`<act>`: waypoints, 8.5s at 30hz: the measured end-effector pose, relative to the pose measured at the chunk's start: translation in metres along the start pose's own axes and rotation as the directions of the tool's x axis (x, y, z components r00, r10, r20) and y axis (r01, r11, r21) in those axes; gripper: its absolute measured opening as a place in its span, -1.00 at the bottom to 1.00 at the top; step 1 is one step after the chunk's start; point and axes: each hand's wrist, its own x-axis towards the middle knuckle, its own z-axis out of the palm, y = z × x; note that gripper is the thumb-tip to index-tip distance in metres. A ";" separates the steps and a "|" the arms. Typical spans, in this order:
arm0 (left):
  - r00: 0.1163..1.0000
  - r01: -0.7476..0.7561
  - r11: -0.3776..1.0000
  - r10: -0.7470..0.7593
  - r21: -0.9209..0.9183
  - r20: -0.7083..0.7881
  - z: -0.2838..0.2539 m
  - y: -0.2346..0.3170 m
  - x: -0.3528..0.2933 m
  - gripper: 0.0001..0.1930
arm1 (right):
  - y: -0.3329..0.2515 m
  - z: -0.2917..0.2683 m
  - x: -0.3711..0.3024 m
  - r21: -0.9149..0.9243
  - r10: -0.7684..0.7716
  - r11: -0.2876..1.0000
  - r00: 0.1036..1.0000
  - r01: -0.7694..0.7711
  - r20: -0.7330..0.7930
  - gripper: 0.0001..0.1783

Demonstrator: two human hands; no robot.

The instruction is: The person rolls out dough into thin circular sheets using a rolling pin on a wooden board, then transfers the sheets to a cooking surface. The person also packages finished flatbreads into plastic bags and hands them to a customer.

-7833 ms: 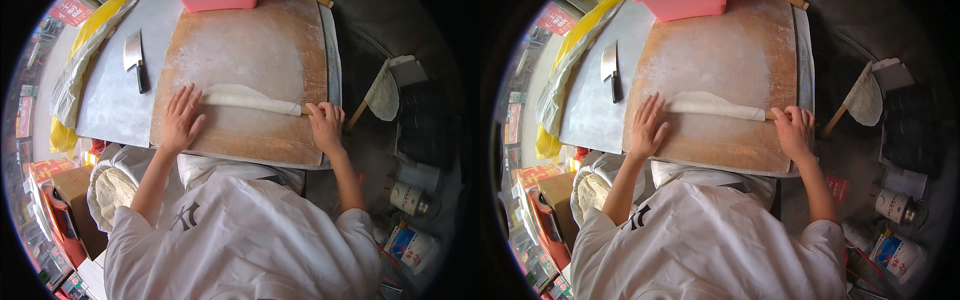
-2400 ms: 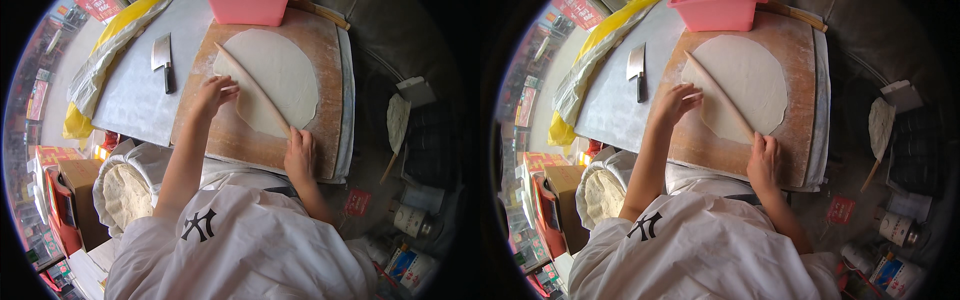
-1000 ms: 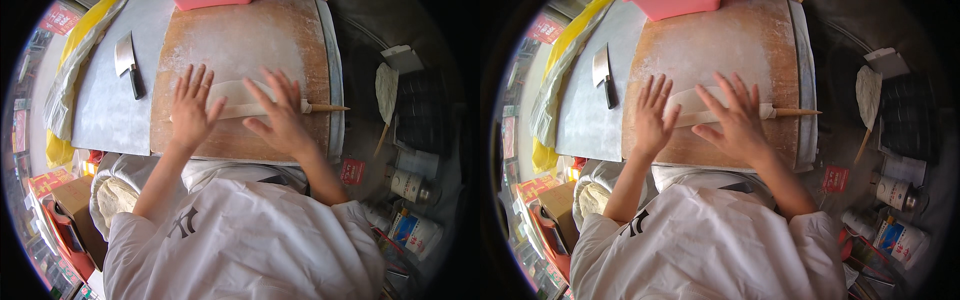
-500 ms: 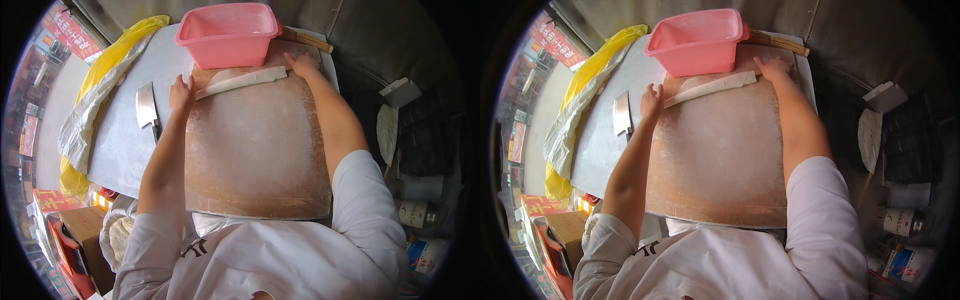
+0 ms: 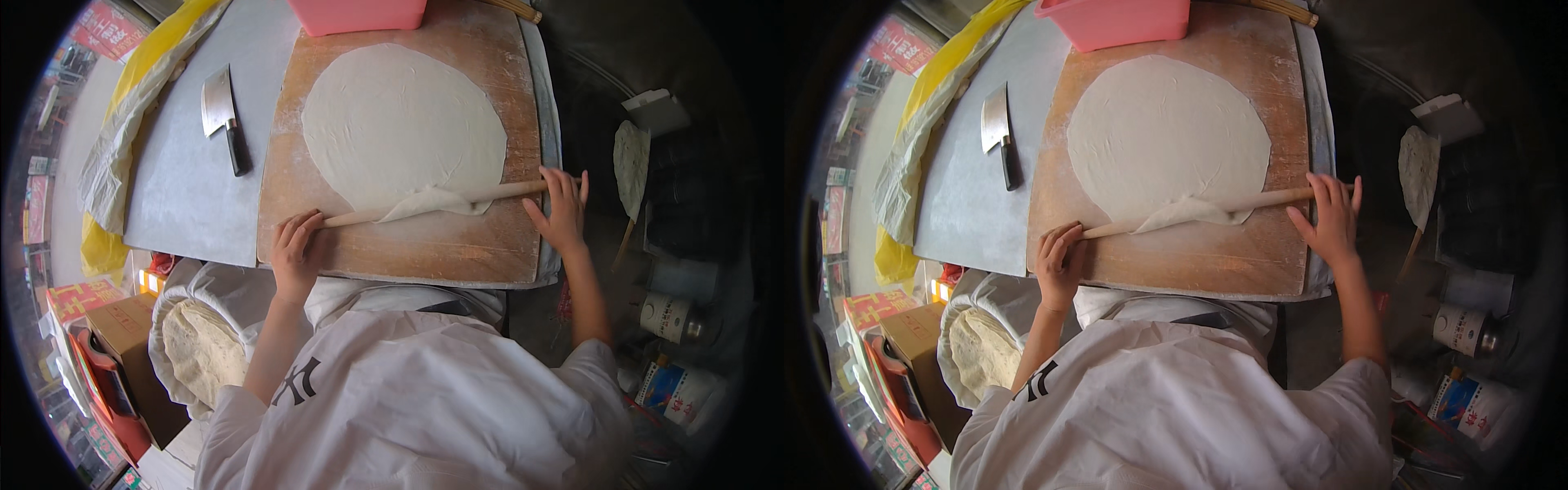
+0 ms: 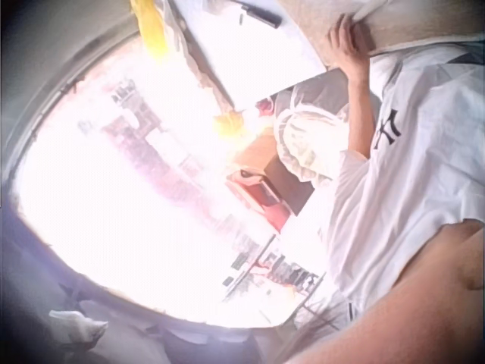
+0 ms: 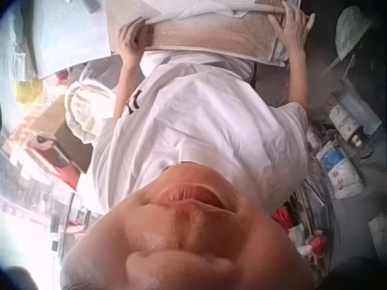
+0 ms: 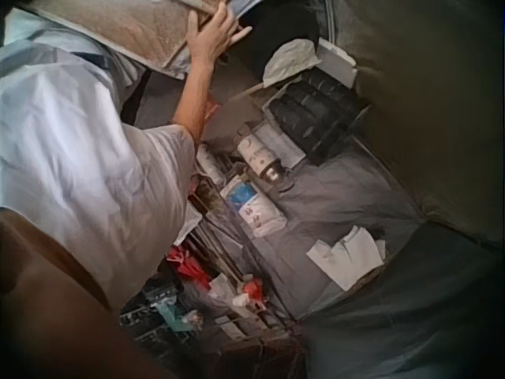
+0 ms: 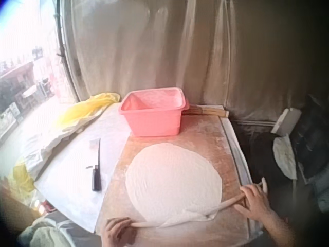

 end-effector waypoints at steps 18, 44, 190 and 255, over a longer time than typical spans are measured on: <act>0.688 0.318 -0.208 -0.621 -0.925 0.376 0.031 0.025 0.121 -0.69 | -0.187 0.000 -0.038 0.292 0.216 0.926 0.970 -0.240 0.113 -0.49; 0.706 -0.552 0.833 0.452 0.024 0.545 0.013 -0.011 0.099 -0.25 | -0.071 -0.026 -0.072 0.429 0.444 0.845 0.865 -0.318 -0.234 -0.70; 0.707 0.704 0.703 -0.677 -0.105 0.207 0.016 -0.036 0.091 -0.66 | -0.166 0.000 -0.031 0.210 0.173 0.960 0.983 -0.183 0.066 -0.52; 0.967 0.254 0.948 -0.250 0.192 -0.047 0.062 -0.145 0.236 -0.28 | 0.030 0.088 0.307 -0.149 0.336 0.940 0.906 -0.306 0.258 -0.12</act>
